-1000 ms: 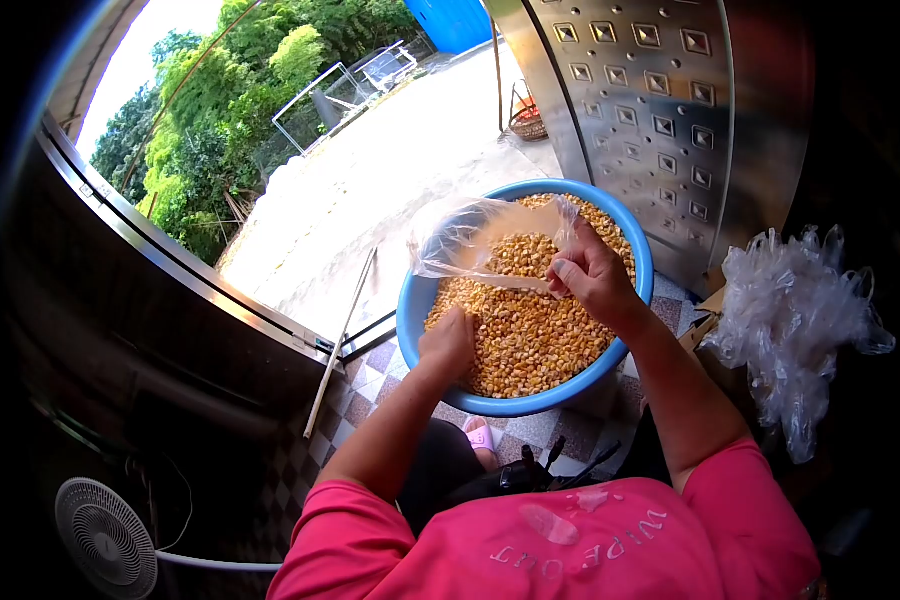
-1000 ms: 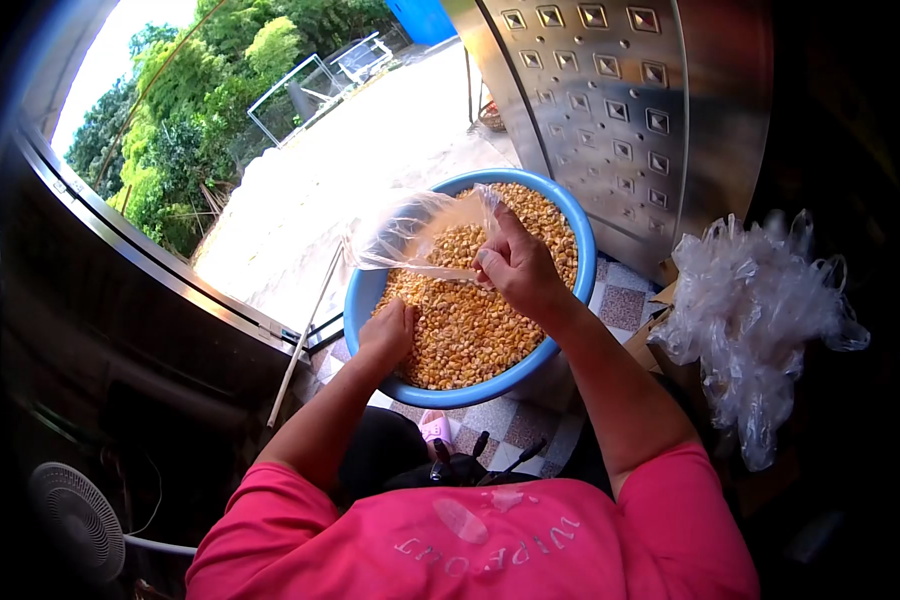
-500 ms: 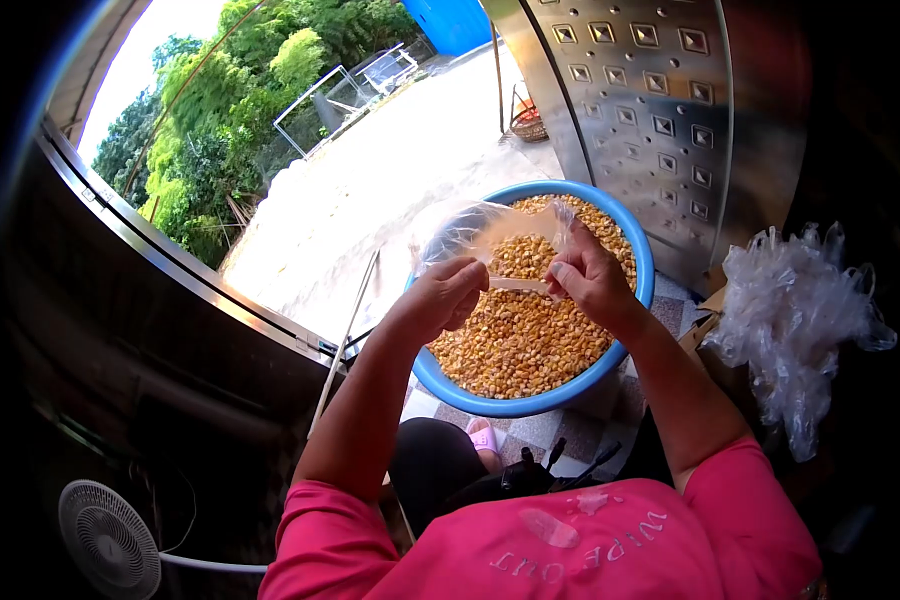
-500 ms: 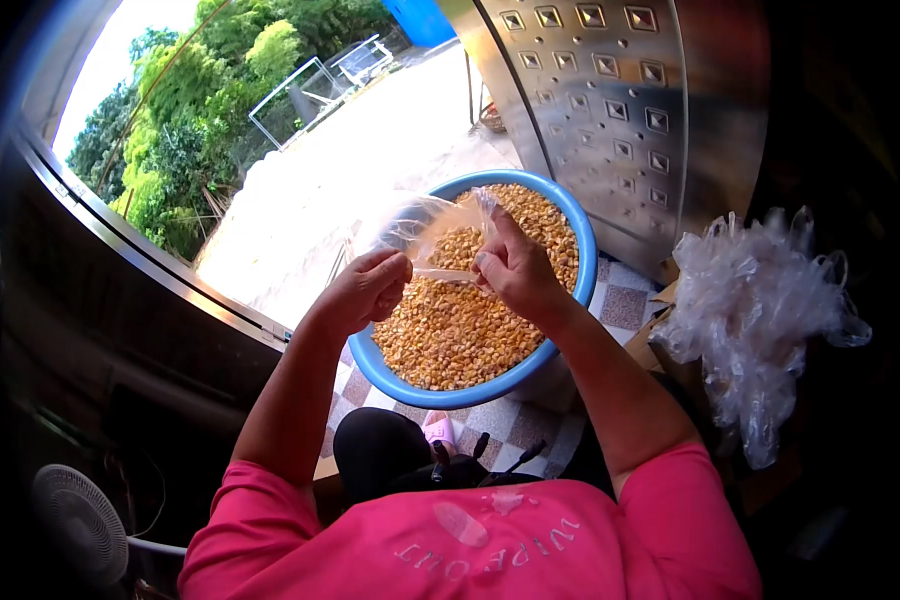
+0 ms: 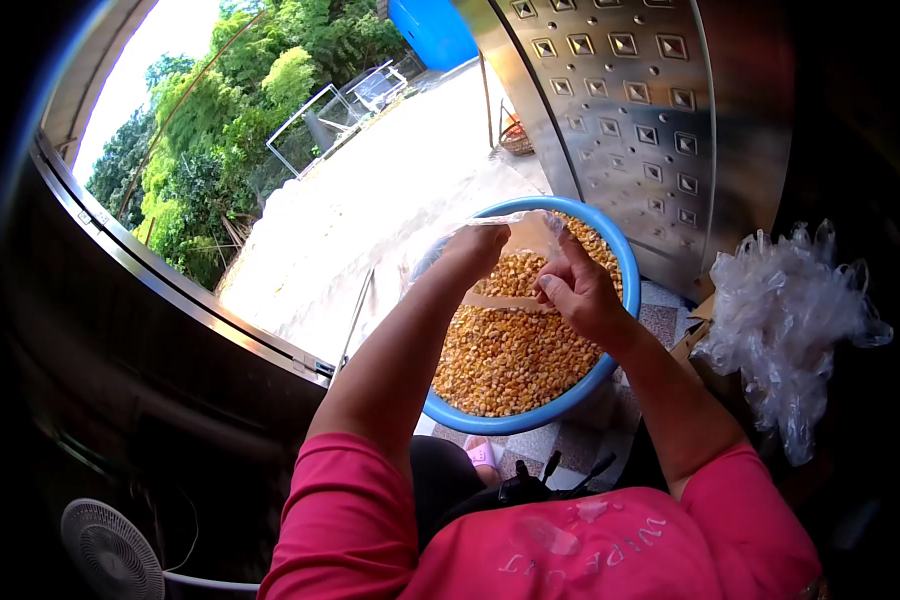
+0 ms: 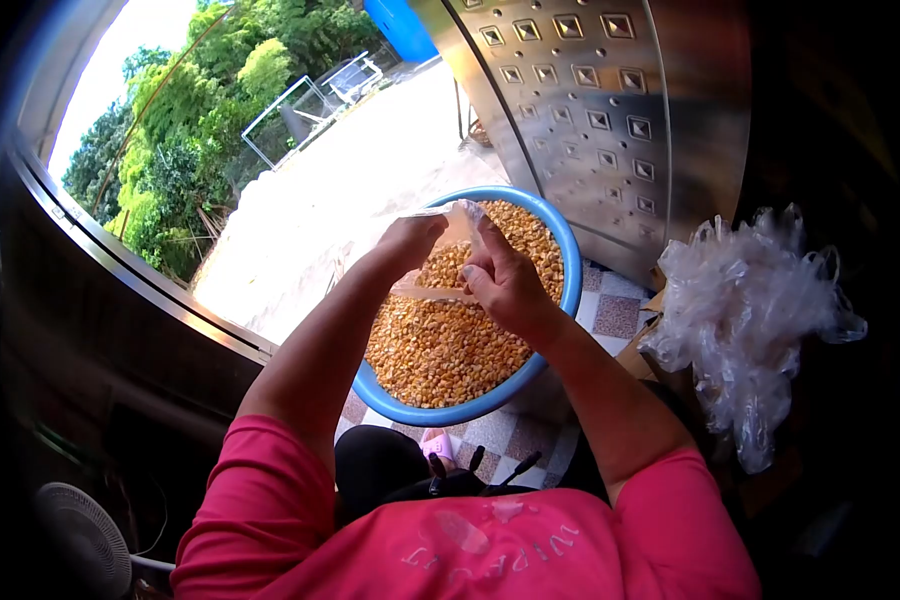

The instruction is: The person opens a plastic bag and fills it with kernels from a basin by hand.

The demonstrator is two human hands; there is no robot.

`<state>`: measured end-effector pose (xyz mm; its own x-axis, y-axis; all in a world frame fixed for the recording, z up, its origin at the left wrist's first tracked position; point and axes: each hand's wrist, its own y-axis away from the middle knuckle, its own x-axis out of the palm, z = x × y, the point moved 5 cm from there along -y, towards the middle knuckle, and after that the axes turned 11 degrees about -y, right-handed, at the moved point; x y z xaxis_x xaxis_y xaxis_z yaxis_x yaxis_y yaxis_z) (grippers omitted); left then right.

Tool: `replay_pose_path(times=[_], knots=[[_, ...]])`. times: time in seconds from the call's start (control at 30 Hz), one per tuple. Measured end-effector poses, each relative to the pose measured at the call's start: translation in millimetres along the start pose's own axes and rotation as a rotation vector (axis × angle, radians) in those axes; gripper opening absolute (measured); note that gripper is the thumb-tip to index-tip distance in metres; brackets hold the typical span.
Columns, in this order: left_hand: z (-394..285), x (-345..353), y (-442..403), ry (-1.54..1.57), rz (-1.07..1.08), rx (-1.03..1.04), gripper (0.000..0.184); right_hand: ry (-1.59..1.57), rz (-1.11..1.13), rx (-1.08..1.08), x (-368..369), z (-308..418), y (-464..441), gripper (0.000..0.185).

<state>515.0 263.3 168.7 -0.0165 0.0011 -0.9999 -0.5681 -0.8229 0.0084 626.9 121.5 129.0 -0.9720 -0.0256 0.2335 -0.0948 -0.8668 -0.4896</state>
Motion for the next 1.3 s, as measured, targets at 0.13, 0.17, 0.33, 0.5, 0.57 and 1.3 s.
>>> replay_pose_path(times=[0.13, 0.17, 0.33, 0.5, 0.57, 1.3], knots=[[19.4, 5.2, -12.3, 0.026, -0.179, 0.066, 0.023, -0.033, -0.034, -0.041, -0.1, 1.1, -0.8, 0.064], [20.4, 3.5, -12.4, 0.017, -0.218, 0.100, 0.024, -0.033, -0.035, -0.041, -0.1, 1.0, -0.8, 0.064], [17.2, -9.2, 5.3, -0.131, -0.147, 0.101, 0.029, -0.042, -0.029, -0.037, 0.0, -1.5, -1.9, 0.063], [-7.8, -51.7, 64.5, -0.039, -0.430, 0.139, 0.022, -0.035, -0.038, -0.061, -0.7, 5.0, -2.3, 0.063], [-9.1, -53.8, 90.1, -0.028, -0.512, 0.180, 0.017, -0.037, -0.049, -0.061, -2.0, 4.0, -2.5, 0.062], [39.2, 89.3, 155.5, -0.071, 0.042, -0.269, 0.035, -0.029, -0.016, 0.020, 5.1, -9.7, 0.9, 0.061]])
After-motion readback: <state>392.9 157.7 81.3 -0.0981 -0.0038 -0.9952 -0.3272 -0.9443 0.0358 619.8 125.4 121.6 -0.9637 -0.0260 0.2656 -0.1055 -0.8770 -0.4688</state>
